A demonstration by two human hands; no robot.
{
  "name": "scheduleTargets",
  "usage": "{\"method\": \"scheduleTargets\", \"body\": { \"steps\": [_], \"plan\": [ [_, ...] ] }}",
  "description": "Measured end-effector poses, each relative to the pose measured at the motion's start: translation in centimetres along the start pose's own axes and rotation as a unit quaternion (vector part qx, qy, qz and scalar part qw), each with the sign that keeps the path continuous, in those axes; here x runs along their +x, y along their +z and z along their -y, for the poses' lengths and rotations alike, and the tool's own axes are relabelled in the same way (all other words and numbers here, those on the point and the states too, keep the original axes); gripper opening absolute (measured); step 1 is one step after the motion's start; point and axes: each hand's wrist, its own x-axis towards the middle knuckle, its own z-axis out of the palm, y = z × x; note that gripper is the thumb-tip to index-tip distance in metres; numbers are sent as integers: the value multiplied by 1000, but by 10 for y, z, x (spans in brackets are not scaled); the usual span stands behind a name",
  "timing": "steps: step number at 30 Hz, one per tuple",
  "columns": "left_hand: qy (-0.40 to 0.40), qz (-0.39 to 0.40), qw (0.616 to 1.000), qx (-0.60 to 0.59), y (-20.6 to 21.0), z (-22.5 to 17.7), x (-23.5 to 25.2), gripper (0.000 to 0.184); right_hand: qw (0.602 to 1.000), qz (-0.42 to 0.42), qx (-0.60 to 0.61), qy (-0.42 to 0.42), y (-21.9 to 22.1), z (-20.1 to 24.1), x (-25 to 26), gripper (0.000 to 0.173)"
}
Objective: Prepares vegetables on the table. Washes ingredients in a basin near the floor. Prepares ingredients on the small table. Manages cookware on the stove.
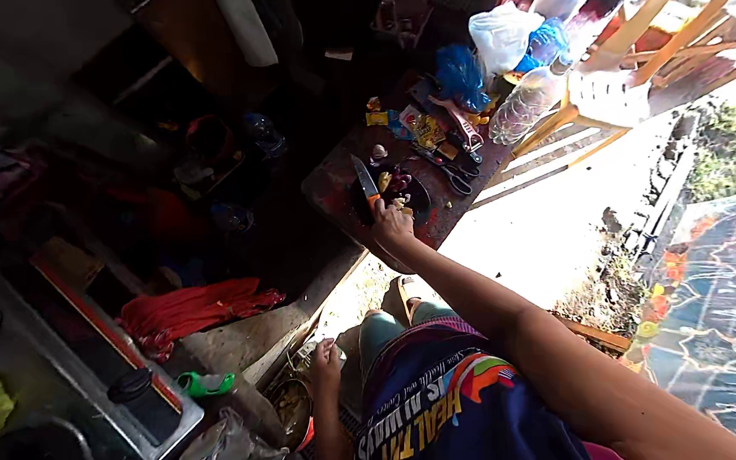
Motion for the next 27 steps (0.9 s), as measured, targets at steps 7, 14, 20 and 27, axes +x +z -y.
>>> {"method": "scheduleTargets", "body": {
  "steps": [7, 14, 20, 27],
  "plan": [
    [109, 25, 994, 21, -22, -94, 46, 30, 949, 111, 291, 38, -25, -32, 37, 49],
    [218, 52, 975, 13, -39, -154, 104, 27, 791, 250, 553, 76, -64, -54, 28, 27],
    [282, -4, 959, 16, -44, -202, 112, 24, 791, 257, 553, -50, -95, -91, -2, 29],
    [367, -6, 928, -63, 3, -331, 126, 28, 722, 231, 638, -136, -151, -199, 0, 40]
  ]
}}
